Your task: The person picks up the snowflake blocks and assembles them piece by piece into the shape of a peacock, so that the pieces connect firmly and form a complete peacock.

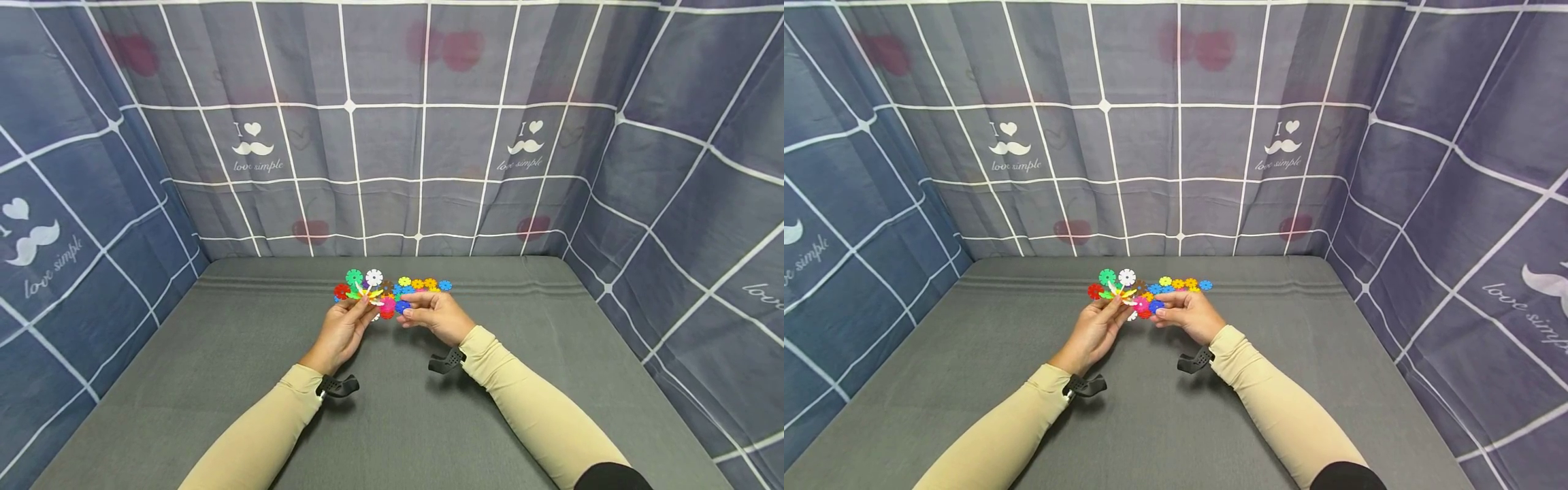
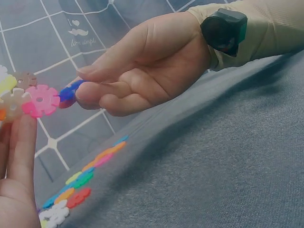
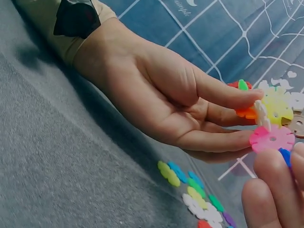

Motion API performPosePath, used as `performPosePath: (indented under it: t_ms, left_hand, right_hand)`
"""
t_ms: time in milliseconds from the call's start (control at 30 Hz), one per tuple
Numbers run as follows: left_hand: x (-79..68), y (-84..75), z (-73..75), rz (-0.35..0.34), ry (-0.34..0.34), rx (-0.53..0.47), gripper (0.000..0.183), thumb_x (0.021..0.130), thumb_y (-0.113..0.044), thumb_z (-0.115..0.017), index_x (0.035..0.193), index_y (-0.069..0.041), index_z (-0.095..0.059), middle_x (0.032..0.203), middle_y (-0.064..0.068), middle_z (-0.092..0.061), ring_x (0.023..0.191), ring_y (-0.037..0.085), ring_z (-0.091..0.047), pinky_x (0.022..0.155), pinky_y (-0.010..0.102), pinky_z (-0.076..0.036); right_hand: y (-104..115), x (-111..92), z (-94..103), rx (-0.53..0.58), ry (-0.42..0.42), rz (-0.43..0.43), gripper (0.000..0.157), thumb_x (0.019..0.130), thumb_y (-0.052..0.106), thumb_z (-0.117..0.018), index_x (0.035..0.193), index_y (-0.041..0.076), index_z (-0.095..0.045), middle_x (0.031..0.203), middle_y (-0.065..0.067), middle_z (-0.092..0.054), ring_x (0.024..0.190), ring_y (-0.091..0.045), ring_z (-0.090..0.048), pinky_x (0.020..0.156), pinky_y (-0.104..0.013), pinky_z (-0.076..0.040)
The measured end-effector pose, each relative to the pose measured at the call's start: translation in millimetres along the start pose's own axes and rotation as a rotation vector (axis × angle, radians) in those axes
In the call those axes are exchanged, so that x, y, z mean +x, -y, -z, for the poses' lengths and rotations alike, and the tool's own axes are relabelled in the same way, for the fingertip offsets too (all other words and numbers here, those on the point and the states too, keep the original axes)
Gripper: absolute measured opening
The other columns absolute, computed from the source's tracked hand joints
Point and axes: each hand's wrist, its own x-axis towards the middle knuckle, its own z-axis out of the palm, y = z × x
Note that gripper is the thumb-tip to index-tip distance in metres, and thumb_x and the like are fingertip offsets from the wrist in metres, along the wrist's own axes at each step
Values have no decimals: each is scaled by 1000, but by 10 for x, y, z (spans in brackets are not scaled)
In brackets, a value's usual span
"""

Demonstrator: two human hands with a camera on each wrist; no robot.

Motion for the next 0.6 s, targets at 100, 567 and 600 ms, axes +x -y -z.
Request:
performPosePath:
  t_ms: [100,567,600]
  left_hand:
    - [-8,2,-1,-7,24,-6,23,107,9,-52,92,0,-67,95,12,-70,91,21,-72,99,40,-54]
    - [-70,-8,-38,-6,125,57,17,107,7,-55,123,6,-59,111,19,-72,99,27,-74,102,51,-50]
    - [-68,-11,-36,-2,143,60,18,107,6,-54,125,6,-58,112,20,-72,100,28,-74,101,51,-51]
  right_hand:
    - [-18,-2,-23,39,7,11,45,102,-13,-59,141,-28,-41,128,-45,-57,97,-29,-75,91,-45,-59]
    - [-73,0,-96,260,-61,-13,43,105,-18,-47,144,-30,-33,102,-17,-75,90,-21,-75,87,-37,-60]
    - [-71,-1,-104,265,-64,-13,43,105,-18,-46,144,-30,-32,101,-16,-75,90,-21,-75,86,-37,-60]
